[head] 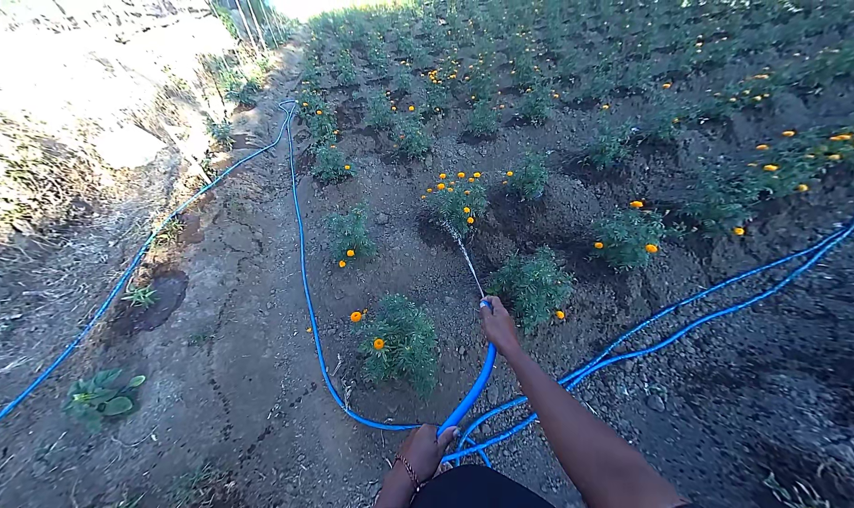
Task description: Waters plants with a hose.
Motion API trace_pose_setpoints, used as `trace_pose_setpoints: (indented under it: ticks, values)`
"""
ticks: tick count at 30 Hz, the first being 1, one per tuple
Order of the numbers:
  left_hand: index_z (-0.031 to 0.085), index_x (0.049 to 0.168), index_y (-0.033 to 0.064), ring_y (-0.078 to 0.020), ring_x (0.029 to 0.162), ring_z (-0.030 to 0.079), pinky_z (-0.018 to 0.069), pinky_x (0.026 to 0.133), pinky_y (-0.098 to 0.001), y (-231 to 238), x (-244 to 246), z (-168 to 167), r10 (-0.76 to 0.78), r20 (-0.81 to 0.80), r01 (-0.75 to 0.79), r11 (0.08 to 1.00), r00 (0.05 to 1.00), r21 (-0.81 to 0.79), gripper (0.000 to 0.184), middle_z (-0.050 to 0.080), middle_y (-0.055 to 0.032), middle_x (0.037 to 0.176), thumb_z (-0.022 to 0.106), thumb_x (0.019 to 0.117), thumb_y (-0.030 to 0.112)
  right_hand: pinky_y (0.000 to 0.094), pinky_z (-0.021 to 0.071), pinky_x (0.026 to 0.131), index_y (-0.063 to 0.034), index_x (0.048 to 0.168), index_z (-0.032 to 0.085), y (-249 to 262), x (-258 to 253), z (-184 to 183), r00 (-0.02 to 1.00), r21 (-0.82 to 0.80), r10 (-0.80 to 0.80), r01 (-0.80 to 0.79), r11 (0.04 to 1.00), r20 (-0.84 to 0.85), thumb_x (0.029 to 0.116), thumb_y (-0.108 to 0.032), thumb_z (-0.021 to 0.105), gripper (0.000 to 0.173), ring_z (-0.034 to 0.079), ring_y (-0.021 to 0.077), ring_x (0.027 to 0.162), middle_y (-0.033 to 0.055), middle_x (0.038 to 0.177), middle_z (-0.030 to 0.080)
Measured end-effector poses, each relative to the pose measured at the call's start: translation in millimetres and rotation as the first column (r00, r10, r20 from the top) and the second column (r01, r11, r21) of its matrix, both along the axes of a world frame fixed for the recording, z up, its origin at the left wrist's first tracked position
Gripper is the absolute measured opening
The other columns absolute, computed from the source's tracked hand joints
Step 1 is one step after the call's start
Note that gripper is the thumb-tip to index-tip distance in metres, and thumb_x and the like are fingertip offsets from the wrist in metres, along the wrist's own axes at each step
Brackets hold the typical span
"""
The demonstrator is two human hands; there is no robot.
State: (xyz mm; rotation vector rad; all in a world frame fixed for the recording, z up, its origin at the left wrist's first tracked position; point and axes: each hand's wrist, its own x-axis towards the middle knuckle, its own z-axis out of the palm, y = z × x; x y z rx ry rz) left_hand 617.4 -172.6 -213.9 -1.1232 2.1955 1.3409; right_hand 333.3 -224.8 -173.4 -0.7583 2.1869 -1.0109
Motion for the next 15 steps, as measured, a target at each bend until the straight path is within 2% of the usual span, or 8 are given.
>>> trace_pose_setpoints:
  ticks: [3,8,15]
  values:
    - [0.064,0.092,-0.0048,-0.0364,0.085,0.064,0.0501,0.082,-0.0565,-2,-1,2,0.001,-0.005,-0.001,1.000,1.000,0.002,0.070,0.064,-0.0219,0.086,0.034,0.1085,0.056,0.0514,0.0528,0.075,-0.0095,0.139,0.054,-1,-3,-3,1.000,-0.021,-0.011,0.012,1.000,0.020,0.1123,-0.026,0.040,0.034,0.065,0.0319,0.080,0.0187,0.098,0.066]
    - [0.064,0.091,-0.0044,-0.0359,0.084,0.064,0.0500,0.081,-0.0560,-3,-4,0,-0.007,-0.026,0.007,1.000,1.000,-0.007,0.070,0.063,-0.0211,0.085,0.034,0.1084,0.056,0.0515,0.0524,0.080,-0.0076,0.139,0.054,0,-5,1,1.000,-0.043,-0.028,0.029,0.999,0.011,0.1121,-0.023,0.040,0.034,0.065,0.0323,0.085,0.0194,0.101,0.066]
    - [0.064,0.094,-0.0051,-0.0371,0.087,0.065,0.0507,0.083,-0.0572,-10,-13,7,-0.025,0.014,0.026,1.000,1.000,-0.012,0.073,0.064,-0.0226,0.088,0.033,0.1075,0.059,0.0520,0.0534,0.079,-0.0069,0.139,0.054,4,-14,7,0.995,-0.054,-0.094,0.092,0.994,-0.031,0.1117,-0.023,0.041,0.034,0.067,0.0330,0.085,0.0198,0.103,0.067]
